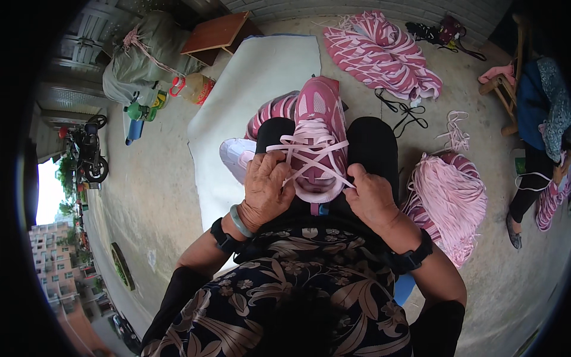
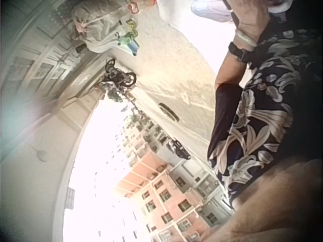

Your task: The person laces a pink Reebok sneaker by hand, threading a pink shoelace through the eyelets in a crisscross pattern. They pull the laces tight and tie a knot at the top to secure the shoe.

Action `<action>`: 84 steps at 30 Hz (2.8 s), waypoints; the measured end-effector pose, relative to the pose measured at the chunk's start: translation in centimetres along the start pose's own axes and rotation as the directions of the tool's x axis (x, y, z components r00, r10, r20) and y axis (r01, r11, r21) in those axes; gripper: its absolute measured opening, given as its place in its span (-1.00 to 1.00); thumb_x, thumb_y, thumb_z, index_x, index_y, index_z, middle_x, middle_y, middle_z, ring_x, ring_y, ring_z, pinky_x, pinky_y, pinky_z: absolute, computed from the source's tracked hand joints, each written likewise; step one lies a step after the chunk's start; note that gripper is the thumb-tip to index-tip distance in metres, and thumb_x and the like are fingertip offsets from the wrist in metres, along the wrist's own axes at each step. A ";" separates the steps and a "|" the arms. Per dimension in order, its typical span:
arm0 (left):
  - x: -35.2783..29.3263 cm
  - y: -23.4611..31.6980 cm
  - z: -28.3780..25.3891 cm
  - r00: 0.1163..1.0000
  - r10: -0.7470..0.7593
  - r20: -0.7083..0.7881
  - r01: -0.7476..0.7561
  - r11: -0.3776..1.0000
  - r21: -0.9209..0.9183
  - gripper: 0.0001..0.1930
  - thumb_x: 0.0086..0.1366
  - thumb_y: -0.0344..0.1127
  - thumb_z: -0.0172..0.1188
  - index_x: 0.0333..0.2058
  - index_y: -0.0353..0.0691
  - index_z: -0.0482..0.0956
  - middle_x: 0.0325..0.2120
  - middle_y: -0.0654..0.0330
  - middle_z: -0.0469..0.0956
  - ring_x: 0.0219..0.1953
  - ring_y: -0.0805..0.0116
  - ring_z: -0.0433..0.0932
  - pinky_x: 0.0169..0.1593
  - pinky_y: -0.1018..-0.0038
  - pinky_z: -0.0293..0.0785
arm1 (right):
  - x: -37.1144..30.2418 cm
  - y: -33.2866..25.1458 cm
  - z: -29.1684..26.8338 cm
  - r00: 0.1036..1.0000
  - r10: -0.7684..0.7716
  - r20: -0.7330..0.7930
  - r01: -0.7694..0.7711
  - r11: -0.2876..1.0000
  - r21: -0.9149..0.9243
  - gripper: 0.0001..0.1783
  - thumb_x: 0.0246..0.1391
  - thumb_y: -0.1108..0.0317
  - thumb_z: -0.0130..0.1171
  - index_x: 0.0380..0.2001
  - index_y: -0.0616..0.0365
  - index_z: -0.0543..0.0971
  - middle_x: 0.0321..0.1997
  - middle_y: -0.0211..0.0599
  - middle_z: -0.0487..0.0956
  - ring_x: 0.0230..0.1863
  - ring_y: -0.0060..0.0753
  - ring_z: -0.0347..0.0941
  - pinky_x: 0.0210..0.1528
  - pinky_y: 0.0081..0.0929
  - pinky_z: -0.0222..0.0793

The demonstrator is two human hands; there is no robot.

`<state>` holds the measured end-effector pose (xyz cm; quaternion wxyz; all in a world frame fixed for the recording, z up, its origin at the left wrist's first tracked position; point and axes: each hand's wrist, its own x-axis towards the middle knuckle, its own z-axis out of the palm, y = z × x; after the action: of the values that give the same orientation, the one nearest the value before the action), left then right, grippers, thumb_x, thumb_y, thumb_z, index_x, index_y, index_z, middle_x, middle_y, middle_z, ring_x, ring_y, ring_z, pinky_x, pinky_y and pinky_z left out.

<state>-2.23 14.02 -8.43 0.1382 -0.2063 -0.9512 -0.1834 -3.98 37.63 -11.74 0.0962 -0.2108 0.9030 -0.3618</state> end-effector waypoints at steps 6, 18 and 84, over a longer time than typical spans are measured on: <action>-2.8 -0.9 0.5 0.988 -0.121 0.097 0.113 0.990 0.088 -0.71 -0.21 -0.39 0.23 -0.41 -0.27 0.47 -0.20 0.06 0.37 -0.26 0.09 0.37 -0.23 0.26 0.29 | -1.4 -0.7 -2.8 0.934 -0.250 -0.254 0.246 0.968 -0.047 -0.72 -0.18 0.46 0.20 -0.33 0.15 0.39 -0.56 -0.24 0.46 -0.58 -0.18 0.43 -0.58 -0.37 0.34; -2.2 -3.1 0.4 0.973 0.075 0.218 -0.067 0.997 -0.047 -0.91 -0.05 -0.37 0.20 -0.54 -0.22 0.49 -0.45 0.19 0.46 -0.38 0.24 0.42 -0.33 0.35 0.29 | -1.8 1.2 -3.3 0.978 -0.176 -0.114 0.185 0.980 0.068 -0.86 -0.03 0.32 0.12 -0.43 0.15 0.46 -0.53 -0.24 0.48 -0.51 -0.11 0.43 -0.48 -0.29 0.32; -2.9 -5.6 0.4 0.953 0.250 0.169 -0.245 0.968 -0.049 -0.80 -0.19 -0.43 0.24 -0.47 -0.22 0.51 -0.43 0.16 0.44 -0.39 0.22 0.43 -0.28 0.34 0.32 | -0.5 1.7 -0.5 0.942 -0.247 -0.229 0.238 0.969 -0.068 -0.90 -0.12 0.49 0.11 -0.44 0.18 0.45 -0.44 -0.24 0.47 -0.40 -0.13 0.39 -0.35 -0.28 0.27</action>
<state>-2.22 8.42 -11.37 0.0740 -0.3410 -0.9236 -0.1591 -4.20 39.24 -12.54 -0.0611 -0.2779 0.8821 -0.3753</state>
